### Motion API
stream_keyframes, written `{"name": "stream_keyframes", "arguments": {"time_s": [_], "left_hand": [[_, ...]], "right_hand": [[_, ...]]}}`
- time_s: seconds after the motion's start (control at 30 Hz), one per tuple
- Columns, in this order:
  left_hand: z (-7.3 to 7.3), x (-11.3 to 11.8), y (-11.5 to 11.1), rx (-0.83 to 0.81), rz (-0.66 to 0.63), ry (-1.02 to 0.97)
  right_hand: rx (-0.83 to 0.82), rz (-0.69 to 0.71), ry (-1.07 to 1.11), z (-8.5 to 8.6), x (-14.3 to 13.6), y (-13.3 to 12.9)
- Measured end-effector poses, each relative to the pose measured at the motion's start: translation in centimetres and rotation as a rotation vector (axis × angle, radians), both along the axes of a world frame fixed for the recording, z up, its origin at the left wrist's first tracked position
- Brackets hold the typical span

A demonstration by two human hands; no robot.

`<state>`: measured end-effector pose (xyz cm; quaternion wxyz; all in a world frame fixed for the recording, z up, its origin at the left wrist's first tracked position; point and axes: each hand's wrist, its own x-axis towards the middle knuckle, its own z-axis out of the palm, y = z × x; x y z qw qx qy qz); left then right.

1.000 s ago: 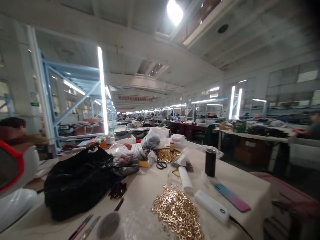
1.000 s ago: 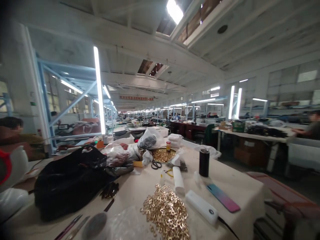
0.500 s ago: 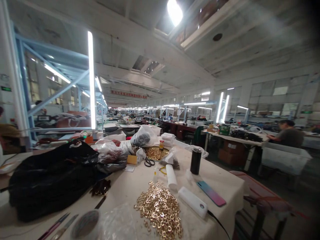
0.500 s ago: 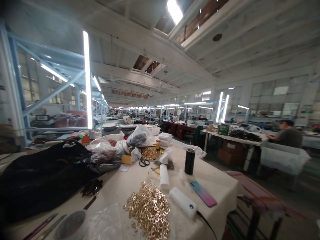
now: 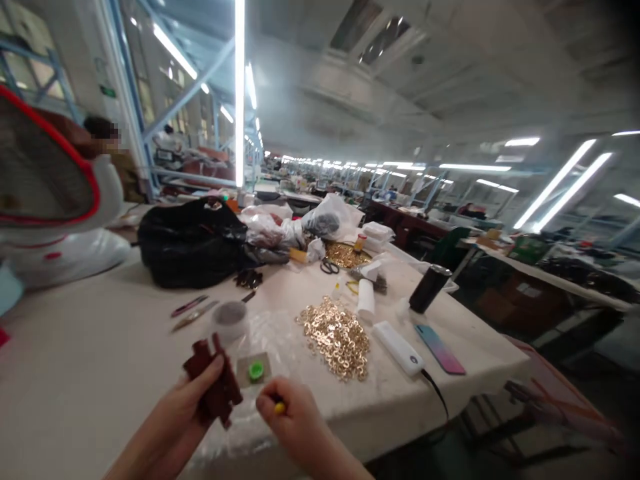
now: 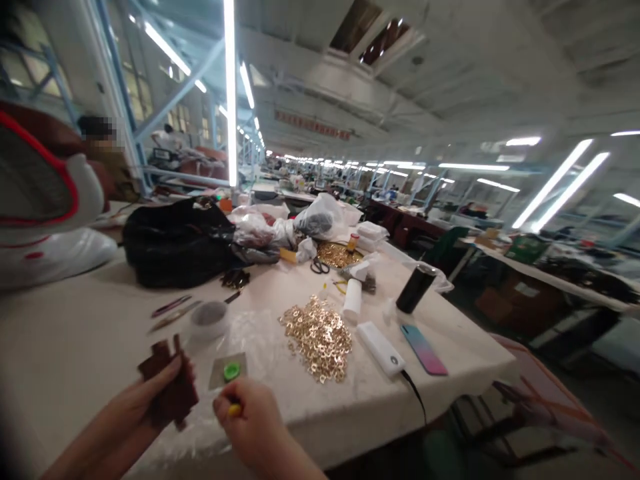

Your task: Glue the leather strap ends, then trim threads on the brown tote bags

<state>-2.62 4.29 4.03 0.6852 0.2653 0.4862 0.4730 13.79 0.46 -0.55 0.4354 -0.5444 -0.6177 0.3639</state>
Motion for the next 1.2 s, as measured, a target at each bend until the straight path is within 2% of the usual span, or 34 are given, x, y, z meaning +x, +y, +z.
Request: {"name": "stream_keyframes", "arguments": {"time_s": [0.1,0.23,0.37,0.47,0.53,0.6,0.7,0.8,0.87,0.93,1.0,1.07,1.13,1.2], "left_hand": [[-1.1,1.7,-1.0,-0.054,-0.024,-0.07],[-1.8,3.2,-1.9,-0.035,-0.024,-0.065],[-2.6,3.4,-2.6,0.033,-0.057,0.011],[-3.5,2.9,-2.9,0.075,-0.037,0.193],[-4.2,2.2,-2.9,0.251,0.046,0.422],[-5.0,1.3,-2.9,0.567,0.051,0.704],[-6.2,0.3,-2.8,0.947,-0.152,1.04],[-7.1,0.1,-2.7,1.059,-0.231,1.111],[-7.3,0.2,-2.5,0.983,-0.247,1.053],[-7.2,0.3,-2.3,0.765,-0.247,0.935],[-6.9,0.3,-2.2,0.496,-0.168,0.766],[-6.4,0.2,-2.3,0.272,-0.067,0.607],[-6.0,0.4,-2.4,0.132,-0.014,0.528],[-5.7,0.7,-2.6,0.061,0.006,0.511]], "right_hand": [[0.002,0.052,0.072,0.3,0.6,-0.4],[-0.039,0.117,0.088,0.5,1.1,-1.0],[-0.049,0.097,0.051,0.2,0.8,-1.3],[-0.075,0.087,0.067,-0.2,1.0,-1.2],[-0.101,0.072,0.06,-0.5,1.3,-1.2],[-0.116,0.046,0.022,-0.8,1.6,-1.3],[-0.122,0.057,-0.021,-0.8,1.6,-1.7],[-0.135,0.198,0.035,-0.2,1.4,-2.3],[-0.143,0.272,0.073,0.1,1.8,-2.4],[-0.147,0.229,0.011,-0.1,2.9,-1.8],[-0.129,0.076,-0.208,-0.8,4.8,-0.5],[-0.125,-0.091,-0.529,-1.8,7.0,1.2],[-0.165,-0.193,-0.791,-2.9,9.0,3.2],[-0.202,-0.22,-0.902,-3.9,10.3,5.1]]}}
